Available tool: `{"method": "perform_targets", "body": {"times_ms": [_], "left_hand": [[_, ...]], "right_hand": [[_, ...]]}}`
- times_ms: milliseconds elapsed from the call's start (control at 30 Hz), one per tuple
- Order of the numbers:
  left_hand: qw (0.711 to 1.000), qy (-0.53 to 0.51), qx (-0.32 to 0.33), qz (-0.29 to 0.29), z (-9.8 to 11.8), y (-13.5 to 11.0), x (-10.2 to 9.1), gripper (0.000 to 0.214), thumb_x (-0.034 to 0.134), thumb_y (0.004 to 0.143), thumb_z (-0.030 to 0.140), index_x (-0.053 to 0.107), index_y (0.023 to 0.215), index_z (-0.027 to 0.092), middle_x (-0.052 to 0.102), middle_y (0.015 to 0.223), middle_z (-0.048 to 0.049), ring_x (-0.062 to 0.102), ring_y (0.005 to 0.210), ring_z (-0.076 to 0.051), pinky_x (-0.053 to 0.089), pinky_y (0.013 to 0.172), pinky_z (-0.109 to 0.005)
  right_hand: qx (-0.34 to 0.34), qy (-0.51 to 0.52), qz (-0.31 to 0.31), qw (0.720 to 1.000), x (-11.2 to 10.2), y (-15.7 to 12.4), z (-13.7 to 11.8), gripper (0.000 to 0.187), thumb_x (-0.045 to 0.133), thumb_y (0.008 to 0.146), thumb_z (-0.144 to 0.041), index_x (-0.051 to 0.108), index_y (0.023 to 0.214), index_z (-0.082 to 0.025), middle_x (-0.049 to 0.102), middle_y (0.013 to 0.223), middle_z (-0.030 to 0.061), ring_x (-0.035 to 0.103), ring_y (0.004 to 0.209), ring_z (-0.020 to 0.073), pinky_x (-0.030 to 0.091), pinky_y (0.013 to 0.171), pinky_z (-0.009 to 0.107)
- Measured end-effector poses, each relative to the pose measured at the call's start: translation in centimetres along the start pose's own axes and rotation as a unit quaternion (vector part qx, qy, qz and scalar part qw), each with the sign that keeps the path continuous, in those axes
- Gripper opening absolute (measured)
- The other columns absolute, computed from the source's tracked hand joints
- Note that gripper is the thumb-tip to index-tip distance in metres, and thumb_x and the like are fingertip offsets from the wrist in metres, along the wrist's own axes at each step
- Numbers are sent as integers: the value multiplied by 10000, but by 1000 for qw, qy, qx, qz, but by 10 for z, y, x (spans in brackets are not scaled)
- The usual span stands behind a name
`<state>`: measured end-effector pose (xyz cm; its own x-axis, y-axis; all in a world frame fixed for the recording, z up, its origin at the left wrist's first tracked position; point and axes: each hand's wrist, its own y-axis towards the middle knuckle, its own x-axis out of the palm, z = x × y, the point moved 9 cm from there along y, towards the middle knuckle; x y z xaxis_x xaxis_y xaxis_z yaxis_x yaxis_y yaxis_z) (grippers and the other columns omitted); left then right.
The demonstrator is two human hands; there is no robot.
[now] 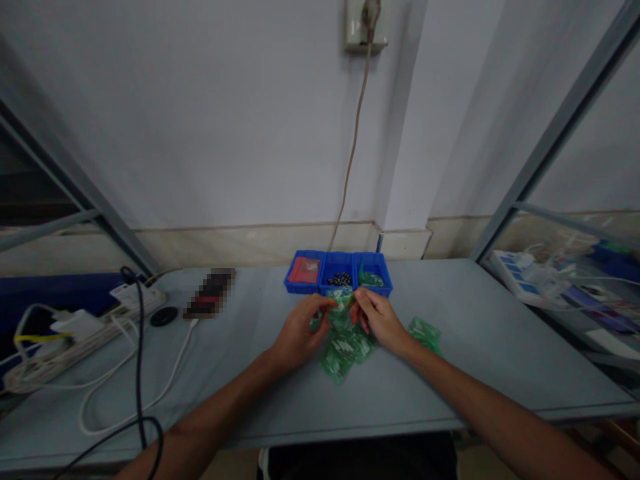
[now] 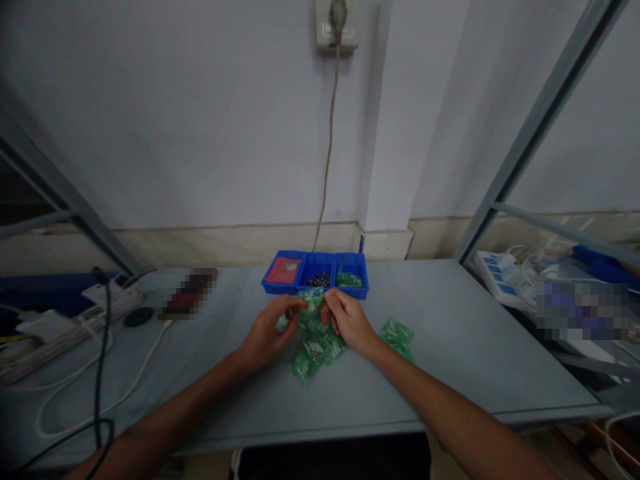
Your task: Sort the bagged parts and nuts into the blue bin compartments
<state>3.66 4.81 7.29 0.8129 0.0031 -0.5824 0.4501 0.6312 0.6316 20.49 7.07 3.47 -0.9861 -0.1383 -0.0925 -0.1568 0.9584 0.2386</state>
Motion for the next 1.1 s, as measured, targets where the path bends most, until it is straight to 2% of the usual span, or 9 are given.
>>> {"method": "perform_targets", "body": {"times_ms": [133, 233, 367, 500, 633, 833, 900, 967, 1100], "left_hand": [[1000, 11, -23, 4, -8, -1, 1, 408, 611, 954, 83, 611, 1329, 243, 680, 1060, -46, 625, 893, -192, 545, 819, -321], [999, 23, -22, 4, -8, 1, -1, 369, 624, 984, 119, 627, 1332, 243, 673, 1046, -47, 621, 915, -202, 537, 825, -329], [999, 23, -4, 27, -1, 6, -8, 80, 604, 1050, 222, 682, 1050, 203, 649, 981, -52, 613, 947, -213, 513, 852, -337], [999, 11, -37, 36, -4, 7, -10, 260, 545, 1089, 306, 595, 856, 202, 591, 880, -28, 571, 853, -197, 474, 790, -319], [997, -14, -77, 16, -10, 6, -6, 362, 477, 1114, 366, 526, 790, 211, 532, 813, -5, 532, 789, -185, 440, 754, -315], [996, -21, -88, 10, -11, 7, -4, 389, 454, 1118, 406, 550, 797, 208, 544, 821, -14, 538, 804, -195, 449, 768, -325], [996, -22, -83, 13, -9, 7, -6, 379, 450, 1120, 401, 600, 832, 204, 580, 862, -32, 562, 847, -205, 470, 800, -336], [997, -28, -73, 10, -5, 8, -7, 368, 448, 1123, 375, 666, 882, 201, 623, 952, -58, 597, 932, -218, 493, 861, -356], [998, -29, -54, 9, -2, 8, -6, 234, 528, 1096, 315, 720, 1010, 211, 653, 1091, -86, 628, 1061, -236, 527, 948, -387]], "right_hand": [[2, -9, -17, 1000, 1, 0, 1, 482, 627, 983, -652, 582, 787, -215, 549, 610, -45, 418, 460, 97, 289, 411, 224], [6, -8, -26, 1000, 3, -1, 3, 486, 634, 982, -641, 584, 761, -211, 471, 601, -59, 377, 461, 91, 254, 410, 225], [4, -3, -39, 999, 6, -2, 0, 475, 553, 1034, -615, 668, 833, -200, 434, 626, -58, 365, 447, 90, 269, 408, 232], [-38, -5, -47, 998, 7, -3, -13, 356, 606, 1021, -549, 750, 1072, -228, 589, 876, 11, 514, 534, 110, 407, 451, 248], [-29, -3, -69, 997, 10, -3, -12, 272, 667, 985, -437, 718, 1182, -256, 599, 854, -3, 530, 555, 130, 467, 497, 266], [-64, -55, -45, 995, 6, -3, -16, 279, 796, 878, -322, 732, 1137, -240, 548, 786, -32, 517, 682, 152, 403, 610, 259], [-58, -55, -39, 996, 5, -2, -15, 280, 822, 868, -386, 734, 1082, -228, 533, 757, -38, 490, 675, 152, 376, 607, 260], [-38, -45, -27, 998, 4, -2, -10, 285, 783, 901, -485, 699, 901, -212, 482, 699, -44, 442, 638, 145, 345, 581, 259], [1, -20, -6, 1000, 1, -1, -1, 506, 664, 948, -640, 531, 695, -224, 393, 643, -48, 378, 587, 137, 302, 515, 252]]}}
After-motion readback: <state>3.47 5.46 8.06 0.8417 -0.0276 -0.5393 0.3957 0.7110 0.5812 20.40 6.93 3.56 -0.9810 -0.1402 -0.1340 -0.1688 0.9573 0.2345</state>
